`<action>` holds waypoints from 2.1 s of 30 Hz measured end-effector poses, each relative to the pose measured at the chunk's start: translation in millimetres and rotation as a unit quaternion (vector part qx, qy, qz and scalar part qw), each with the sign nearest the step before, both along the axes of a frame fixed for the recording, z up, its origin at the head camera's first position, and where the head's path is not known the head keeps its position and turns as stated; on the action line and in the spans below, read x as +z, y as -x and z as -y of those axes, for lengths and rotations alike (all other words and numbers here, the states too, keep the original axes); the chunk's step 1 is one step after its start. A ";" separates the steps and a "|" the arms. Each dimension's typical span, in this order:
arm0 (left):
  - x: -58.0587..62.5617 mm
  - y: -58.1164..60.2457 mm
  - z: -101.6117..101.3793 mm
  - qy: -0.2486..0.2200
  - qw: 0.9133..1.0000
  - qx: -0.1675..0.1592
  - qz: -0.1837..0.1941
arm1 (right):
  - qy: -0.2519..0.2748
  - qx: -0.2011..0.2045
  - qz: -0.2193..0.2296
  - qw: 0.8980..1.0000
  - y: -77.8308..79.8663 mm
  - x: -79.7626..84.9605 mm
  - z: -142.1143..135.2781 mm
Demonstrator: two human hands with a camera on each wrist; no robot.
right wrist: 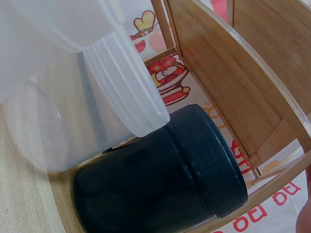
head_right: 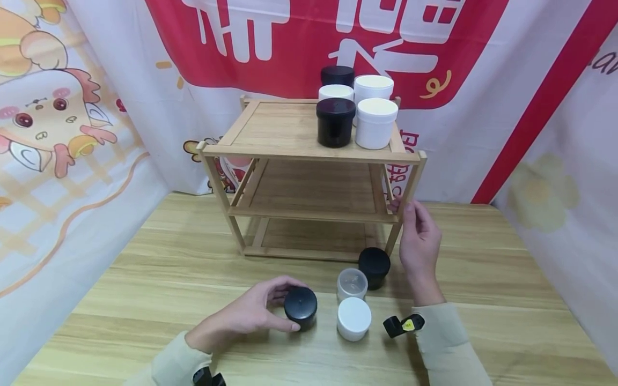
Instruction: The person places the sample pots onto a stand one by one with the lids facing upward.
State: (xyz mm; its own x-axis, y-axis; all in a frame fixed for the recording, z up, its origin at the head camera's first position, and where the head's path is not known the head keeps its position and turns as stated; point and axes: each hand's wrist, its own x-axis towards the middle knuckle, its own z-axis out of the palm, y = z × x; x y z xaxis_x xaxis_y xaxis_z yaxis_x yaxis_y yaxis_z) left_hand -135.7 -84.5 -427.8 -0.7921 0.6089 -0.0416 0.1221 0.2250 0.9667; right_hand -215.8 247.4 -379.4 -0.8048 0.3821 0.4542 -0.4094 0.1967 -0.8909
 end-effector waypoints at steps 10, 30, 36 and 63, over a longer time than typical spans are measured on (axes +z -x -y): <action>32.4 10.4 8.6 0.003 0.997 0.072 -0.030 | 0.015 0.001 0.008 1.000 -0.6 -1.4 -0.2; 206.4 14.6 19.2 0.026 0.964 0.168 -0.204 | 0.021 0.008 -0.015 1.000 -1.0 -1.1 0.4; 257.2 27.6 13.0 0.025 0.954 0.210 -0.211 | 0.016 0.009 -0.009 1.000 -1.1 -1.5 0.5; 332.0 133.1 -40.0 0.145 0.927 0.345 -0.009 | 0.000 0.005 -0.002 1.000 0.4 1.4 -2.5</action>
